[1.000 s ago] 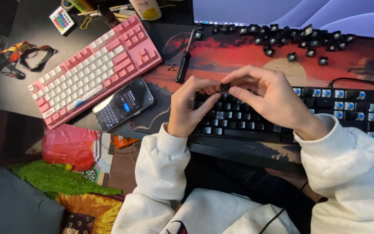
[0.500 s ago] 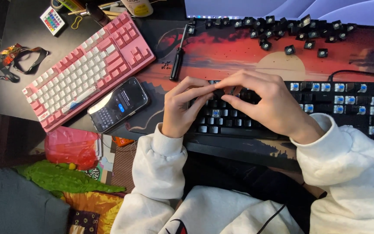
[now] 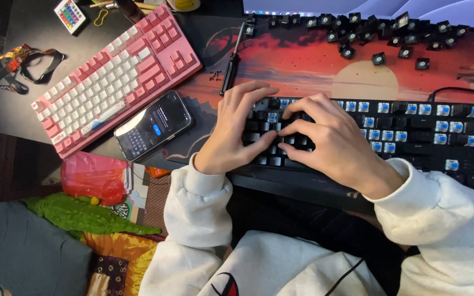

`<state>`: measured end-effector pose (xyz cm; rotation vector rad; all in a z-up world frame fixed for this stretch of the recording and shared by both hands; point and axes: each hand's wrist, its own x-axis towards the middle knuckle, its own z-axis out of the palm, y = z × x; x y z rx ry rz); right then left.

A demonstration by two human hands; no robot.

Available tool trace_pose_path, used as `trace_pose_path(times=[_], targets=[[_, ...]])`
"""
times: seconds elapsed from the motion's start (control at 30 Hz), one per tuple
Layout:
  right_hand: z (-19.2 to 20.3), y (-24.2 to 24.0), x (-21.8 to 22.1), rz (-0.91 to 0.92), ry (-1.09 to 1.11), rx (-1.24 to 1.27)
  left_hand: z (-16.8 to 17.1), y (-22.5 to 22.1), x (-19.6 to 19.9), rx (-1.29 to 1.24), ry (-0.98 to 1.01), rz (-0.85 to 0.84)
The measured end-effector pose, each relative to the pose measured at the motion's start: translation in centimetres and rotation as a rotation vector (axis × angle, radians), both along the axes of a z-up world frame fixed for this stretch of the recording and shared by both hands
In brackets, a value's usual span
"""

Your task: The person is reinstalling keycaps onto a mechanical keyboard by picking them from a pile and pressing them onto the switches.

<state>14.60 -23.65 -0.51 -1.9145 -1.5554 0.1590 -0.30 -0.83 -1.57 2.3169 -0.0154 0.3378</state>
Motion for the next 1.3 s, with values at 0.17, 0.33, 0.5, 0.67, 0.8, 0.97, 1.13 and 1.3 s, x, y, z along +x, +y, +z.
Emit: trace_pose_path(times=[0.17, 0.33, 0.5, 0.67, 0.8, 0.97, 1.13, 1.3], targets=[[0.0, 0.0, 0.0, 0.001, -0.031, -0.016, -1.2, -0.9, 0.3, 0.036, 0.067, -0.027], [0.7, -0.3, 1.1, 0.045, 0.006, 0.031, -1.3, -1.0, 0.2, 0.023, 0.124, -0.026], [3.3, -0.8, 2.1, 0.004, -0.005, 0.008, -1.8, -1.6, 0.2, 0.031, 0.141, 0.020], [3.4, -0.9, 4.6, -0.075, -0.090, -0.068, -1.8, -1.0, 0.5, -0.011, 0.133, -0.019], [5.9, -0.6, 3.7, 0.046, -0.009, -0.285, -1.5, -0.7, 0.7, -0.057, 0.143, 0.005], [2.6, -1.5, 2.2, 0.174, -0.206, -0.453, -1.5, -0.7, 0.9, -0.003, 0.113, 0.009], [1.8, -1.3, 1.6, 0.171, -0.259, -0.414, -2.0, -0.8, 0.7, 0.048, 0.094, -0.007], [2.6, -1.1, 0.6, 0.125, -0.304, -0.509, -2.3, -0.9, 0.7, 0.068, 0.106, -0.002]])
